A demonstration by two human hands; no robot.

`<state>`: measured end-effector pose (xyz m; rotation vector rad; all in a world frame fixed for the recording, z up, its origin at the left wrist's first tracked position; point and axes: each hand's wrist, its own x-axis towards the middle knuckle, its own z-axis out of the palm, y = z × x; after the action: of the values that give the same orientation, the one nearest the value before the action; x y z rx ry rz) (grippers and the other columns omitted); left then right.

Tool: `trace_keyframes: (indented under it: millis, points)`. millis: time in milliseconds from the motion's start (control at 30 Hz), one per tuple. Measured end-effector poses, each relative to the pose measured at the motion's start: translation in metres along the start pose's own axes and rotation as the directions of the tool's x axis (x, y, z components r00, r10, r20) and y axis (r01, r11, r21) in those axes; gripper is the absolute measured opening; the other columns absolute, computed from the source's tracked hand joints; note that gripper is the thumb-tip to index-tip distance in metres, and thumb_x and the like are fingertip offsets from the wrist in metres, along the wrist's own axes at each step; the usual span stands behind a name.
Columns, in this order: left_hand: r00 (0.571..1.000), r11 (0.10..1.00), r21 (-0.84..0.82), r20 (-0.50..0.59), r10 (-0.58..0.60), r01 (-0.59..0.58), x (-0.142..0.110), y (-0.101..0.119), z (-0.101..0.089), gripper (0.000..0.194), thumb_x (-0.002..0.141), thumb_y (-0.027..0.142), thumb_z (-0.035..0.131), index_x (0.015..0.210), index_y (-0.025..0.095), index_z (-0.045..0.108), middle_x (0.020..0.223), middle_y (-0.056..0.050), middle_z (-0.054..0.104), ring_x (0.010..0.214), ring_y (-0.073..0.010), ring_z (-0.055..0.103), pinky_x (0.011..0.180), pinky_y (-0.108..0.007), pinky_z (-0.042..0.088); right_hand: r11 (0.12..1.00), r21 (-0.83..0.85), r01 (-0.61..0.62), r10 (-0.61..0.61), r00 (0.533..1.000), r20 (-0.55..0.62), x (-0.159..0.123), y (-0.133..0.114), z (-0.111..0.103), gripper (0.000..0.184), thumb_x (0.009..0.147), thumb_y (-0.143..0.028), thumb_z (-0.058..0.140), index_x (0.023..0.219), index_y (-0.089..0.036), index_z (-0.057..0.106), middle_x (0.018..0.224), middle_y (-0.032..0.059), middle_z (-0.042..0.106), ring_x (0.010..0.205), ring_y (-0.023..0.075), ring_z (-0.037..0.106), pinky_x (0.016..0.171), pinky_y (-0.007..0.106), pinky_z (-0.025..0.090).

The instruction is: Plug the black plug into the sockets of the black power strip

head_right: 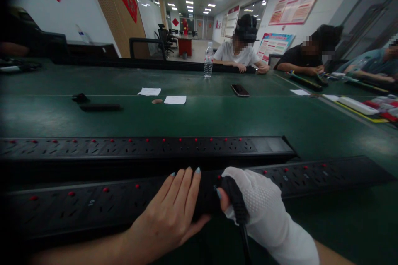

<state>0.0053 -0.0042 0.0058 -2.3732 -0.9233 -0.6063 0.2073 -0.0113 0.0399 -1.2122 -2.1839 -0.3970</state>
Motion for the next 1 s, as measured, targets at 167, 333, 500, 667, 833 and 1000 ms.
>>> trace_keyframes:
  millis: [167, 333, 500, 667, 833, 1000]
  points:
    - [1.0, 1.0, 0.005, 0.002, 0.006, -0.006, -0.0008, -0.0005, -0.0004, 0.058, 0.088, 0.045, 0.035, 0.121, -0.001, 0.048, 0.116, -0.021, 0.056, 0.107, -0.0303, 0.054, 0.087, -0.039, 0.044, 1.0, -0.005, -0.023, 0.023, 0.999, 0.026, -0.0025, 0.0004, 0.0003, 0.017, 0.078, -0.026, 0.053, 0.092, -0.018, 0.056, 0.079, 0.0061, 0.065, 0.067, 0.0182, 0.064, 0.06, 0.03, 0.052]
    - [1.0, 1.0, 0.003, 0.004, 0.005, -0.005, -0.0021, -0.0006, 0.0005, 0.059, 0.089, 0.045, 0.035, 0.121, -0.002, 0.047, 0.115, -0.022, 0.056, 0.107, -0.0307, 0.053, 0.087, -0.039, 0.044, 1.0, 0.0, -0.012, 0.012, 1.0, 0.025, 0.0009, -0.0011, -0.0015, 0.014, 0.079, -0.024, 0.049, 0.09, -0.017, 0.055, 0.076, 0.0054, 0.065, 0.063, 0.0163, 0.063, 0.057, 0.027, 0.05]
    - [1.0, 1.0, 0.005, -0.005, 0.004, -0.004, -0.0026, 0.0007, 0.0021, 0.058, 0.089, 0.045, 0.035, 0.121, -0.002, 0.047, 0.116, -0.022, 0.056, 0.108, -0.0314, 0.053, 0.088, -0.04, 0.043, 0.999, 0.032, -0.023, 0.021, 0.998, 0.054, 0.0003, -0.0004, -0.0027, 0.016, 0.081, -0.024, 0.049, 0.094, -0.017, 0.055, 0.08, 0.0044, 0.065, 0.067, 0.0147, 0.063, 0.062, 0.026, 0.05]
    - [1.0, 1.0, 0.003, 0.003, 0.005, -0.005, -0.0031, 0.0014, 0.0027, 0.058, 0.089, 0.044, 0.034, 0.121, -0.002, 0.047, 0.116, -0.023, 0.055, 0.108, -0.0314, 0.053, 0.088, -0.04, 0.043, 1.0, -0.005, -0.002, 0.002, 0.999, 0.035, -0.0035, 0.0014, -0.0003, 0.016, 0.082, -0.025, 0.048, 0.094, -0.016, 0.056, 0.081, 0.0047, 0.065, 0.069, 0.0148, 0.063, 0.064, 0.025, 0.049]
    - [1.0, 1.0, 0.008, -0.018, 0.013, -0.013, -0.0018, 0.0005, 0.0029, 0.059, 0.088, 0.045, 0.034, 0.119, -0.003, 0.049, 0.114, -0.023, 0.057, 0.105, -0.0313, 0.054, 0.086, -0.04, 0.044, 0.999, -0.046, 0.018, -0.017, 1.0, 0.018, -0.0032, 0.0008, -0.0005, 0.017, 0.085, -0.027, 0.045, 0.093, -0.016, 0.056, 0.08, 0.005, 0.066, 0.068, 0.0154, 0.063, 0.063, 0.025, 0.049]
    - [1.0, 1.0, 0.009, -0.001, 0.024, -0.024, -0.0005, -0.0005, 0.0018, 0.06, 0.089, 0.045, 0.032, 0.12, -0.004, 0.048, 0.113, -0.024, 0.057, 0.105, -0.0323, 0.054, 0.084, -0.04, 0.045, 0.998, -0.055, 0.034, -0.032, 0.999, 0.036, -0.006, 0.0043, -0.0012, 0.02, 0.085, -0.029, 0.045, 0.095, -0.016, 0.056, 0.082, 0.0063, 0.066, 0.069, 0.0177, 0.063, 0.065, 0.028, 0.049]
